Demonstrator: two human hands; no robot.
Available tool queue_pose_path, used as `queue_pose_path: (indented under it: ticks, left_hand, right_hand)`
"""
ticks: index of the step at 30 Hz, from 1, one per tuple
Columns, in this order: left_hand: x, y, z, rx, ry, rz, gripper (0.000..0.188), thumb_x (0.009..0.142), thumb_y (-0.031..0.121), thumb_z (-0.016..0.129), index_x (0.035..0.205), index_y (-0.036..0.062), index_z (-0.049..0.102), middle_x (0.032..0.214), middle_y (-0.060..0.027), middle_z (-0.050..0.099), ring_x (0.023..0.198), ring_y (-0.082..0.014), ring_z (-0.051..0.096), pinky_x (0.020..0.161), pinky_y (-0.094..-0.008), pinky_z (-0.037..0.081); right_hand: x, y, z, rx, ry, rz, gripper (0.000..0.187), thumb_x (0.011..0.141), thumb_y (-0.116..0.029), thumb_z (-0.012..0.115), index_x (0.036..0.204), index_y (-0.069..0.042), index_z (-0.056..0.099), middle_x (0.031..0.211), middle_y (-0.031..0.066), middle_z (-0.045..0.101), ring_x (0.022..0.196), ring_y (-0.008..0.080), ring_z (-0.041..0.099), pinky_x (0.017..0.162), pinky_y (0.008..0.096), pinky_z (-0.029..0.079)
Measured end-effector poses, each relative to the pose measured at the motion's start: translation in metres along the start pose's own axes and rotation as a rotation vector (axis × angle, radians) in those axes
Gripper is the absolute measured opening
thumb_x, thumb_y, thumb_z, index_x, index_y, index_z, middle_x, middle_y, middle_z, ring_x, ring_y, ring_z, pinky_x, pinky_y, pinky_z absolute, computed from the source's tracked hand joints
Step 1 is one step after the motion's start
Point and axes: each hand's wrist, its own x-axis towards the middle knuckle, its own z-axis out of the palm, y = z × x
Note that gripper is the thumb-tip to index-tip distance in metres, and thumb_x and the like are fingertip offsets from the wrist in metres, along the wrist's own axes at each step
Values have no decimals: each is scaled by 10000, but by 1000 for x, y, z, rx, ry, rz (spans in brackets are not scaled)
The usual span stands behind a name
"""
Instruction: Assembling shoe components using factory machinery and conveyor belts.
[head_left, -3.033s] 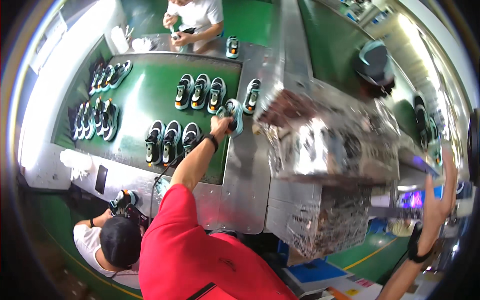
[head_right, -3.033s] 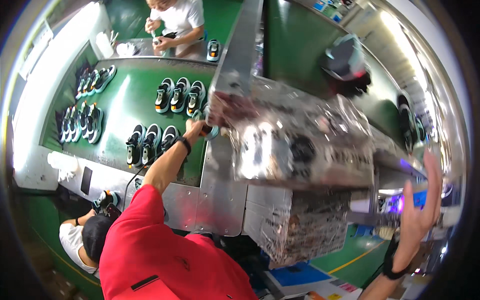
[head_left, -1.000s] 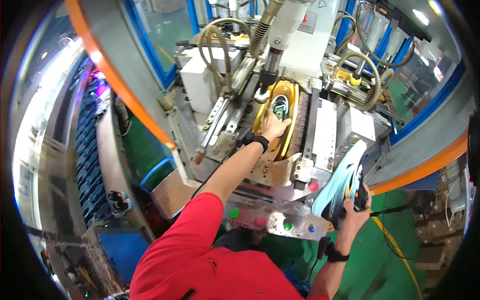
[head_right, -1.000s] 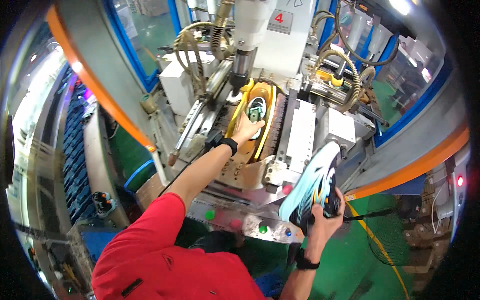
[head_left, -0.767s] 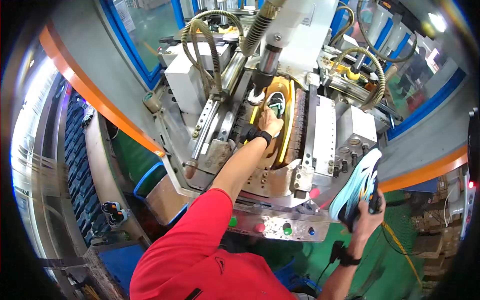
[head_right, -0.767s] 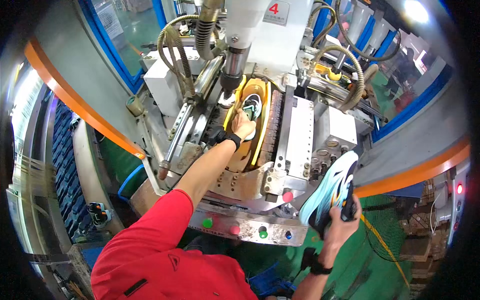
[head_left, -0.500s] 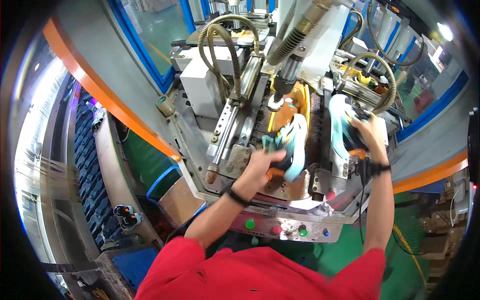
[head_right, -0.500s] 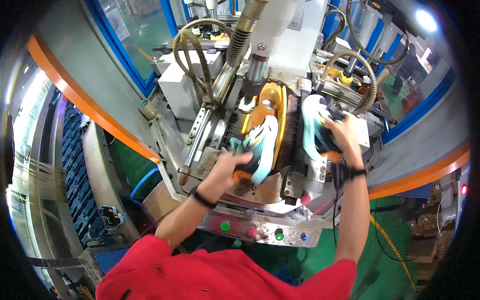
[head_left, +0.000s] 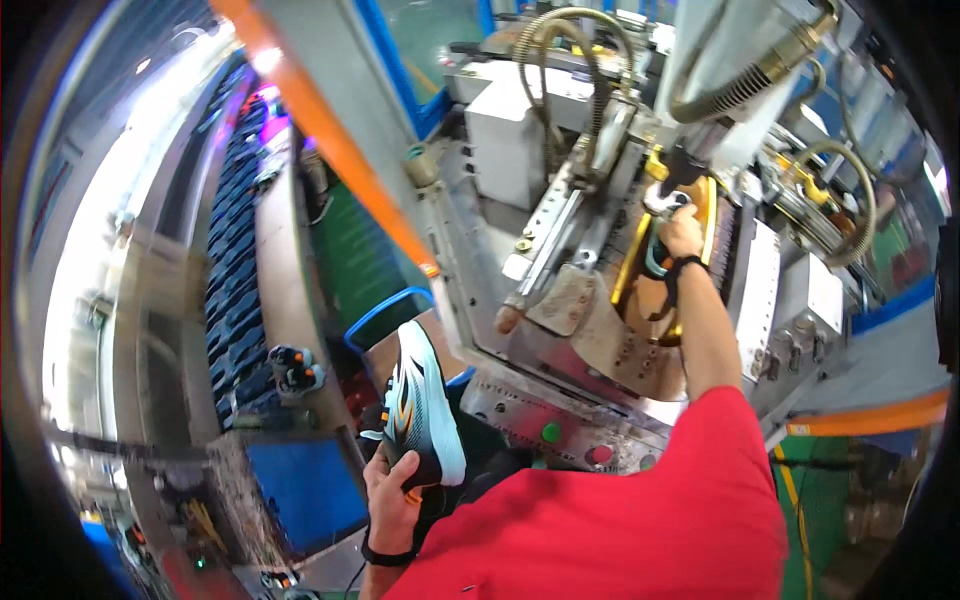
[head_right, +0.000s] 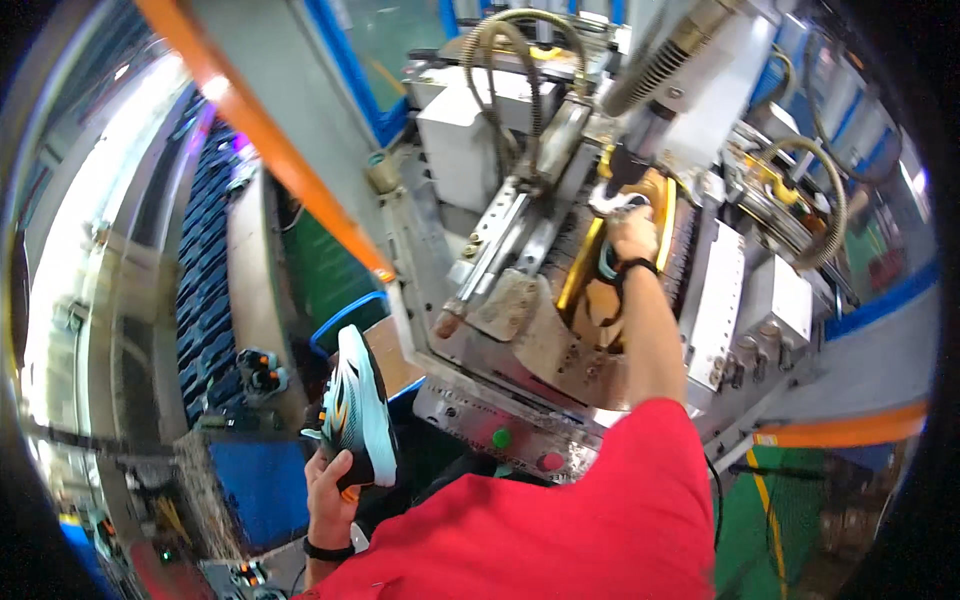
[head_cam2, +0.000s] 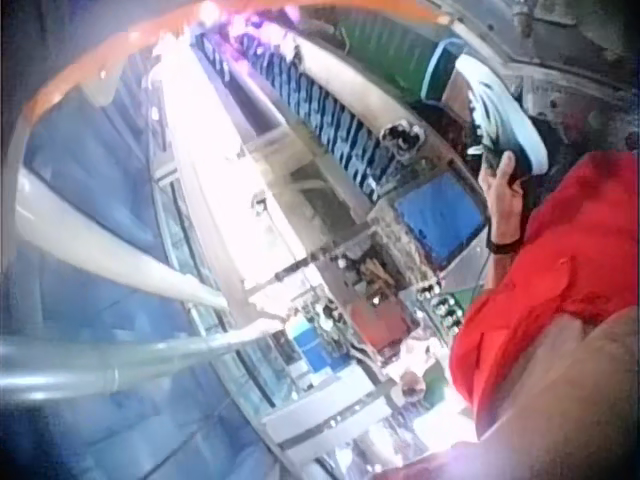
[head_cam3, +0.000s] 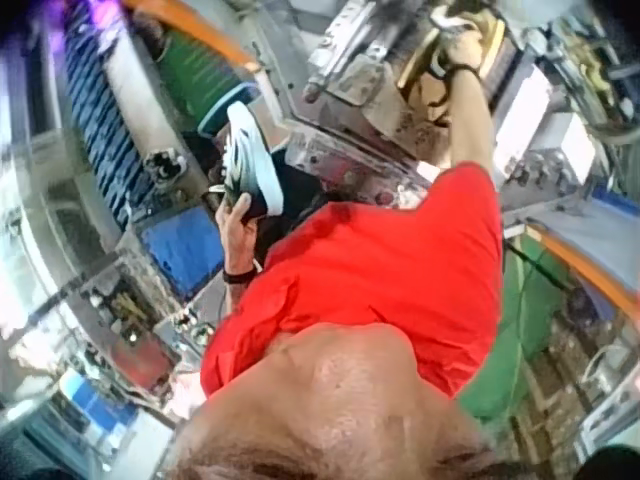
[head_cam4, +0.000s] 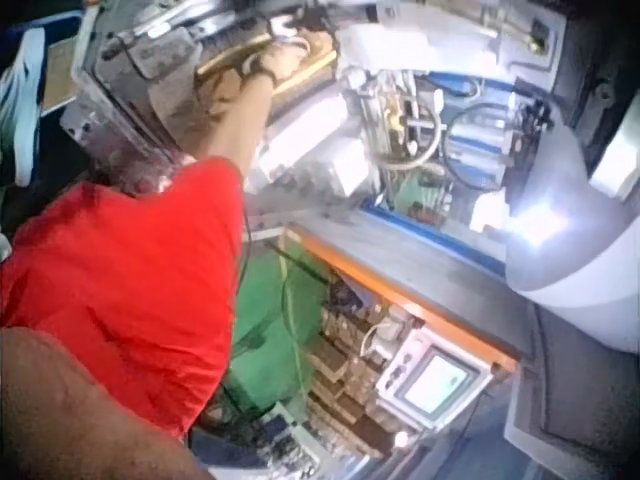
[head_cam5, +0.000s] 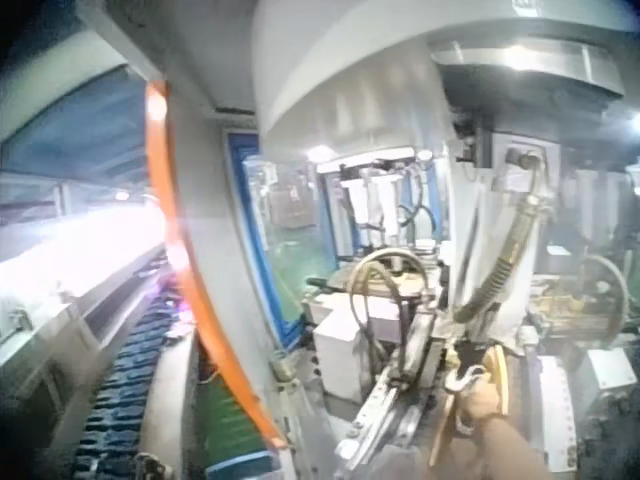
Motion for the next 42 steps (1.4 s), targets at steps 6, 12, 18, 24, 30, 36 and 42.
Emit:
queue_pose_path:
  ticks: [6, 12, 18, 24, 30, 36, 42]
  left_hand:
    - [-52, -31, -28, -101, 319, -113, 314, 875, 89, 650, 1165, -18, 592, 1066, -86, 651, 933, -187, 666, 776, -310, 557]
    - [-85, -87, -57, -174, 355, -175, 291, 843, 139, 723, 1062, -30, 631, 944, -74, 668, 793, -156, 659, 659, -298, 550]
    - [-153, -100, -103, -400, 612, -145, 273, 850, 77, 711, 1094, -23, 641, 1007, -76, 686, 866, -160, 674, 761, -289, 562]
    - [-217, -128, -215, -631, 1047, 64, 194, 800, 16, 722, 960, -58, 641, 887, -121, 667, 761, -253, 675, 628, -409, 581]
    - [-271, -213, -429, -692, 1444, 256, 461, 713, 35, 775, 1067, -71, 500, 924, -169, 630, 729, -287, 654, 629, -429, 574]
    - [-338, -231, -585, -468, 1816, 214, 539, 675, 171, 772, 1079, -58, 497, 918, -187, 645, 830, -306, 659, 730, -386, 548]
    - [-352, -267, -651, 110, 2072, -247, 722, 727, 222, 732, 1314, 17, 365, 1128, -251, 588, 1007, -417, 618, 862, -480, 508]
  right_hand:
    - [-226, -67, -118, 536, -211, -520, 237, 882, -76, 591, 1107, -10, 626, 964, 202, 639, 887, 371, 610, 777, 420, 480]
    - [-394, -31, -3, 553, -433, -942, 209, 777, -12, 631, 984, -23, 607, 956, 154, 595, 903, 350, 579, 788, 427, 474]
    - [-403, -9, 68, 427, -496, -1081, 227, 771, -12, 595, 997, -33, 598, 970, 172, 576, 958, 370, 562, 819, 447, 460]
    - [-401, -69, 37, 490, -511, -1010, 180, 791, -14, 622, 969, -2, 599, 853, 157, 553, 767, 345, 567, 740, 395, 470]
    - [-483, -318, -83, 1066, -706, -1246, 157, 936, -85, 595, 1039, 33, 608, 1027, 117, 645, 920, 209, 621, 818, 340, 512]
    - [-674, -500, -284, 1114, -607, -1842, 241, 937, -114, 607, 1136, 21, 613, 1111, 105, 650, 1019, 182, 606, 889, 320, 481]
    - [-926, -614, -379, 1001, -716, -2350, 569, 909, -261, 653, 1389, -33, 449, 1322, 171, 552, 1216, 279, 525, 1024, 404, 399]
